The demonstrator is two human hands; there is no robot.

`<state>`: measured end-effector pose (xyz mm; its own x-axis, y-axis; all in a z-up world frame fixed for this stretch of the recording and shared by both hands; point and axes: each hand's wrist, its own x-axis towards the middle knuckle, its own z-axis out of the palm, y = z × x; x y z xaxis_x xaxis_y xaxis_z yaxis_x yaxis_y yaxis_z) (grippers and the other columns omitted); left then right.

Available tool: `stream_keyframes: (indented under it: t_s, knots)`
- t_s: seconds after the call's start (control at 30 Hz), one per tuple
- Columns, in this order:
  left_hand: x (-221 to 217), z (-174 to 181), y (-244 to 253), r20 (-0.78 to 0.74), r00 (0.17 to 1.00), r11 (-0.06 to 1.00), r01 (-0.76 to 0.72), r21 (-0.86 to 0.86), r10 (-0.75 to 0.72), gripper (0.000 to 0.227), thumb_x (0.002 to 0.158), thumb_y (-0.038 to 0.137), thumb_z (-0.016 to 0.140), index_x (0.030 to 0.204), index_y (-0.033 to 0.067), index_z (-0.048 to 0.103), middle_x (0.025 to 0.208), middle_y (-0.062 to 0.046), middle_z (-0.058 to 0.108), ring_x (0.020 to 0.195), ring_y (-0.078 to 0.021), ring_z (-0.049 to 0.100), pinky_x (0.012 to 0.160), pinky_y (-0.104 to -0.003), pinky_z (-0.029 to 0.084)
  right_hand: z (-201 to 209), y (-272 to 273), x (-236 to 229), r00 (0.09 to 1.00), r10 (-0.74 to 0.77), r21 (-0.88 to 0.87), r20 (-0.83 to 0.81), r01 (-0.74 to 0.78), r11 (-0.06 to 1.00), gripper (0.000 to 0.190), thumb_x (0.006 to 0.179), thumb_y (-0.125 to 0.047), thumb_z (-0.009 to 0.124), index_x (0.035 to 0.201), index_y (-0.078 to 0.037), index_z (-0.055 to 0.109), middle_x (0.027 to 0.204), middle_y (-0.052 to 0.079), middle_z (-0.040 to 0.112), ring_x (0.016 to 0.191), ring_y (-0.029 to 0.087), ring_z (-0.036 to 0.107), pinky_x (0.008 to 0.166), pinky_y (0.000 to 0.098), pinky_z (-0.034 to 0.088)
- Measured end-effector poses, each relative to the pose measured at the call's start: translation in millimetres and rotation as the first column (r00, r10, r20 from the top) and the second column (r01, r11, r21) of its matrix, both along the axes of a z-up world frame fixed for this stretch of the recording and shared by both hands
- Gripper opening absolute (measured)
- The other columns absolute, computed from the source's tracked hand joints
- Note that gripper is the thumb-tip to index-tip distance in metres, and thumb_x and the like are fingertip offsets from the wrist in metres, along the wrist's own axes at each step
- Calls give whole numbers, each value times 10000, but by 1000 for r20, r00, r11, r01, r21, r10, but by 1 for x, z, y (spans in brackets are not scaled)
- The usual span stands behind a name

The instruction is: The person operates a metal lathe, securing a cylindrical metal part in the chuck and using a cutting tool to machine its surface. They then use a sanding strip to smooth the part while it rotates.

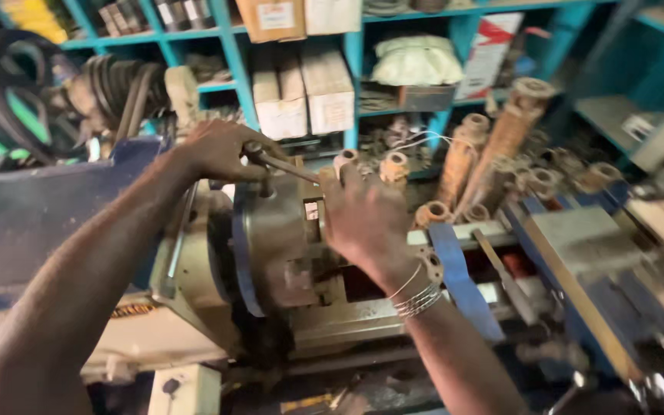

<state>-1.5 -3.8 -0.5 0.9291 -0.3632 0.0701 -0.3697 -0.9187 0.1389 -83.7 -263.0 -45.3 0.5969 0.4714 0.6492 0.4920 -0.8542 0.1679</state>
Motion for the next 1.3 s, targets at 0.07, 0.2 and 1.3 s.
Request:
stream_keyframes:
  t_s: [0.07,0.2,1.3]
  knots:
    - [-3,-7,-7,-43,975,976,-217,20,217,359,676,444,788,1014,332,840,819,-21,801,752,-211,771,724,-361,572,-3,-6,5,996,29,-29,-80,-31,999,406,829,-174,647,1233,-135,673,993,115,663,696,287,695,465,403,544]
    - [-9,-30,-11,335,913,972,-234,-39,233,339,571,355,836,892,249,825,823,-53,751,808,-284,712,762,-421,547,-12,-19,11,977,200,103,78,-208,973,418,844,-146,634,1247,-44,669,958,104,627,646,244,620,451,381,476]
    - [-106,19,-4,804,528,950,279,140,-274,39,959,232,788,961,194,780,624,-23,578,581,-182,593,569,-399,487,-106,-201,-84,548,675,784,-494,-54,618,322,980,-190,656,1255,-29,707,876,37,753,716,82,635,624,230,500]
